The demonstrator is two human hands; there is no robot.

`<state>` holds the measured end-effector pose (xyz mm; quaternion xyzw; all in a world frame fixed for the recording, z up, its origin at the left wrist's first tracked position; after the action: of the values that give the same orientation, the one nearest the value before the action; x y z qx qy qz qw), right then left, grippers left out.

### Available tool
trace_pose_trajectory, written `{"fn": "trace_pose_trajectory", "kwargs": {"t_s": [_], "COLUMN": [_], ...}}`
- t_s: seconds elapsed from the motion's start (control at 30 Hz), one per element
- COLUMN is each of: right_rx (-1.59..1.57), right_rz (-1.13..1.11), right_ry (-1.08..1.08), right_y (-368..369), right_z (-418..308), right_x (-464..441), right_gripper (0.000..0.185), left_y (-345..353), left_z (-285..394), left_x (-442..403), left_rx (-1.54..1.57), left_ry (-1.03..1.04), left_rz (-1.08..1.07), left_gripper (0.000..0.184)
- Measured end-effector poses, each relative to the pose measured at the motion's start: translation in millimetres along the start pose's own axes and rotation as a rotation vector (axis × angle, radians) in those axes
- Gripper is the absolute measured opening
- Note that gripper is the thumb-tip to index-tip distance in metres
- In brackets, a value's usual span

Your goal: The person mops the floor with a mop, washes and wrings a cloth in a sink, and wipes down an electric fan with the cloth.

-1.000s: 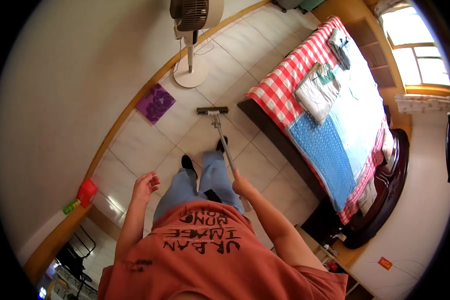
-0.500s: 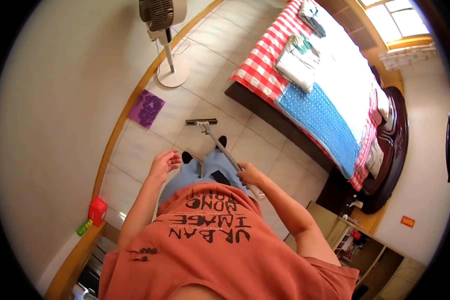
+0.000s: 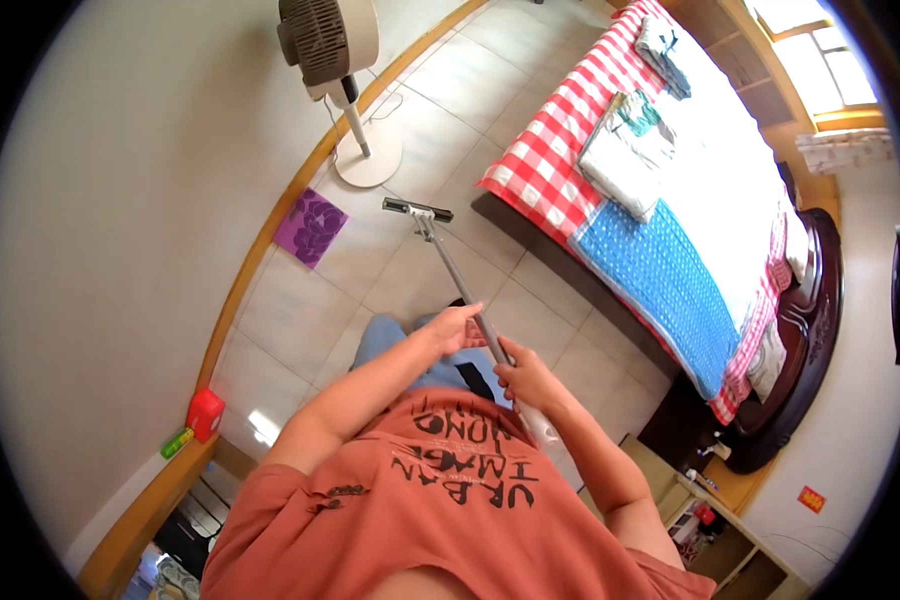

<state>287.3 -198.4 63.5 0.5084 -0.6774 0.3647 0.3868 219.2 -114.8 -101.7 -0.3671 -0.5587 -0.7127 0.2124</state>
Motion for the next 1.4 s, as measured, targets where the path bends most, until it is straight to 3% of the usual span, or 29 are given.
{"fn": "trace_pose_trajectory", "kwargs": {"t_s": [0.07, 0.13, 0.47, 0.73, 0.8, 0.83, 0.9, 0.93, 1.0, 1.2, 1.27, 1.4], "right_rx": [0.077, 0.074, -0.059, 0.033, -0.296, -0.301, -0.696, -0.698, -1.09, -1.132, -1.186, -1.184], "right_rz": [0.05, 0.063, 0.174, 0.321, 0.151, 0.147, 0.001, -0.001, -0.213, -0.162, -0.174, -0.14], "right_ry": [-0.038, -0.018, -0.018, -0.298, -0.118, -0.112, -0.048, -0.047, -0.018, 0.1, 0.104, 0.178], "right_y": [-12.6, -27.2, -87.3, -123.1, -125.8, -129.1, -125.7, -125.8, -112.7, -85.1, -75.2, -56.1], "right_z": [-10.0, -25.3, -122.3, -222.2, -238.7, -249.1, -261.7, -264.5, -271.8, -280.0, -280.6, -256.4], "right_x": [-8.4, -14.7, -150.3, -320.3, -344.6, -352.6, -368.4, -377.7, -387.4, -399.9, -392.9, -370.6], "right_gripper": [0.062, 0.063, 0.066, 0.068, 0.07, 0.07, 0.068, 0.068, 0.06, 0.06, 0.06, 0.059], "left_y": [12.1, 15.2, 16.5, -8.5, -16.3, -20.7, -30.1, -35.7, -49.7, -77.5, -79.5, -89.5], "left_z": [12.5, 23.9, 179.9, 360.7, 400.6, 416.5, 441.4, 454.2, 466.7, 473.1, 469.0, 432.1], "left_x": [-38.2, -64.7, -184.3, -279.9, -301.4, -309.4, -321.2, -327.2, -335.4, -330.5, -324.3, -312.9], "left_rx": [0.17, 0.299, 0.066, -0.048, -0.066, -0.074, -0.076, -0.074, -0.044, -0.028, -0.178, -0.171], "left_ry": [0.054, 0.049, 0.148, 0.363, 0.421, 0.422, 0.418, 0.424, 0.382, 0.285, 0.216, 0.186], "left_rz": [-0.015, 0.104, 0.194, 0.394, 0.378, 0.405, 0.418, 0.426, 0.439, 0.437, 0.393, 0.379], "left_gripper": [0.026, 0.022, 0.031, 0.035, 0.035, 0.034, 0.033, 0.033, 0.032, 0.028, 0.026, 0.026]}}
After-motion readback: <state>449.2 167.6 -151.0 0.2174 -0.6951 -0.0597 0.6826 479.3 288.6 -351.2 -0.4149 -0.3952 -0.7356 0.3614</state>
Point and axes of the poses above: each hand's wrist, its own x-axis away from the middle knuckle, its own y-axis out of the palm, z = x × y, the point moved 6 cm from there along -x, towards the middle knuckle, and after that the axes turned 3 degrees about y, right-handed, at the moved point
